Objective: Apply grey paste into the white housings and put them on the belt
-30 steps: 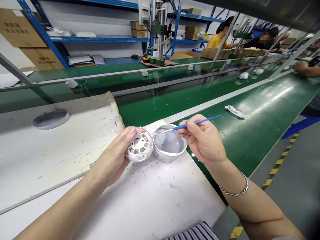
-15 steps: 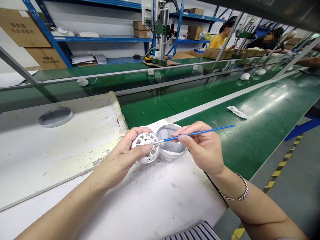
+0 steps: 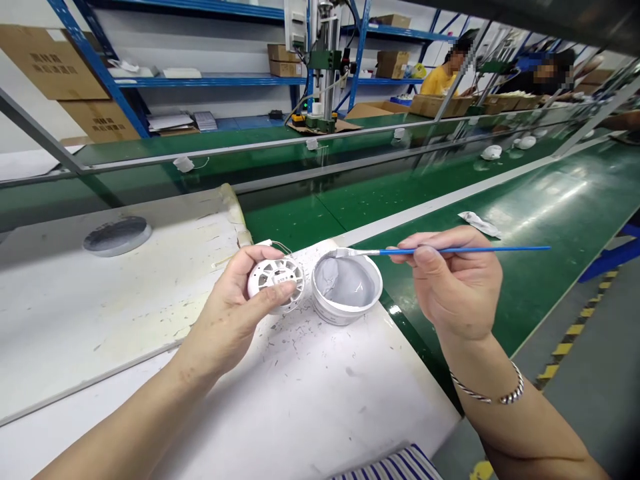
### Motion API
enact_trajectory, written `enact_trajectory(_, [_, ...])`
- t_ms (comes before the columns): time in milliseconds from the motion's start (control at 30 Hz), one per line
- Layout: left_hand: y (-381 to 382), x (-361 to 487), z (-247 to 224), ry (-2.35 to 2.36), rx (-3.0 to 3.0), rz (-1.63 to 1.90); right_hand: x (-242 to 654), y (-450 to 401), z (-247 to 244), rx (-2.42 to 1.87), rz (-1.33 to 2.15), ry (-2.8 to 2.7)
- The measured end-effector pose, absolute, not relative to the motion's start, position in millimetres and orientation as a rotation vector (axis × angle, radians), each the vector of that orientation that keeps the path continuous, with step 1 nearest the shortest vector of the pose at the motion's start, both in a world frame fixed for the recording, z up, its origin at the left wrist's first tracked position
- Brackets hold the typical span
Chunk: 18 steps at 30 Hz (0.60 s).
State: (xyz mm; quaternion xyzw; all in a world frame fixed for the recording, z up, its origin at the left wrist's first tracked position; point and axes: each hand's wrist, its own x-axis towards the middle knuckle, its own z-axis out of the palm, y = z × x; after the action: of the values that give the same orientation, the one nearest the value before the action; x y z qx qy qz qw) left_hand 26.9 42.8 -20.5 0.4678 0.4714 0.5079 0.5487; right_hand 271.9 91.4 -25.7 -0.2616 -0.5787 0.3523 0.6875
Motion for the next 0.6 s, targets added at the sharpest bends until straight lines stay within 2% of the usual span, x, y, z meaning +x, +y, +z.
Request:
enact_trajectory(267, [44, 25, -13, 0.954, 0.755, 1.198, 272, 95, -28, -0.623, 0.756, -1.244])
enact_trajectory(500, [42, 27, -22, 1.072, 0.991, 1.312, 275, 98, -30, -0.598, 0.718, -1.248])
enact_trajectory(600, [58, -2, -34, 1.297, 1.214, 1.39, 279, 102, -28, -0.597, 0.691, -1.229])
